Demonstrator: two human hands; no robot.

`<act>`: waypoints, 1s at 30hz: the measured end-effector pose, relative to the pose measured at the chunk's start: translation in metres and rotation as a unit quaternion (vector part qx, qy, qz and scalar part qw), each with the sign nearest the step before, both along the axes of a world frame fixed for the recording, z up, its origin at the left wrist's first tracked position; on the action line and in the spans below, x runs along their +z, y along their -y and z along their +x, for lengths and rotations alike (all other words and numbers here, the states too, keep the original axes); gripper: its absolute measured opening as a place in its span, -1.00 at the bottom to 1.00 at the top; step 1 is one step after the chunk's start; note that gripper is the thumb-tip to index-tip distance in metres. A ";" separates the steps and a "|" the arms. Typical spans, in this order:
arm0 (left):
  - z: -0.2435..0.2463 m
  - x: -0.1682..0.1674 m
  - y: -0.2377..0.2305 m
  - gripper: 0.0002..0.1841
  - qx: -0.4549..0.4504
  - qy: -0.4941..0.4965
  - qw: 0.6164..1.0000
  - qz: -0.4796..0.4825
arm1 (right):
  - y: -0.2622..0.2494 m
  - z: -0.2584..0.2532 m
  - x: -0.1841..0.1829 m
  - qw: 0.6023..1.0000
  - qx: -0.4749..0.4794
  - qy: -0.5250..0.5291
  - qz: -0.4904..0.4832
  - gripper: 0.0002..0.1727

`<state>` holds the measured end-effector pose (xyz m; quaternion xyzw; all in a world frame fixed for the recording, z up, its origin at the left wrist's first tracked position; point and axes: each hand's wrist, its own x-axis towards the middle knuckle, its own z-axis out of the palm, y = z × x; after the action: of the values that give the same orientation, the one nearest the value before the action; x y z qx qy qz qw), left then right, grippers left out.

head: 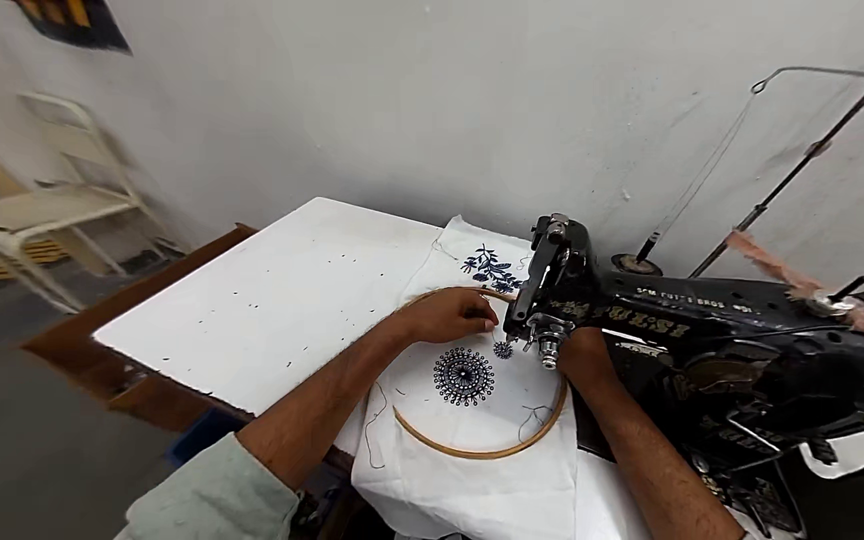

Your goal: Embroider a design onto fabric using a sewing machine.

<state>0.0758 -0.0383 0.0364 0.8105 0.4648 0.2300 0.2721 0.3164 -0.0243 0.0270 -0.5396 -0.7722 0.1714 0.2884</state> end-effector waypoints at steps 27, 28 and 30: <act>0.015 -0.017 0.035 -0.63 0.000 0.004 0.998 0.058 | -0.001 -0.003 -0.008 0.997 0.060 -0.037 0.004 -0.80; 0.017 -0.016 0.036 -0.62 0.009 -0.019 0.998 0.057 | -0.002 -0.003 -0.009 0.997 0.064 -0.030 0.015 -0.79; 0.022 -0.016 0.037 -0.62 0.025 -0.054 0.996 0.070 | -0.005 -0.003 -0.014 0.997 0.071 -0.014 0.039 -0.79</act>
<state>0.0978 -0.0750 0.0200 0.8269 0.4816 0.2249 0.1835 0.3138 -0.0190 0.0129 -0.4697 -0.8105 0.1688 0.3066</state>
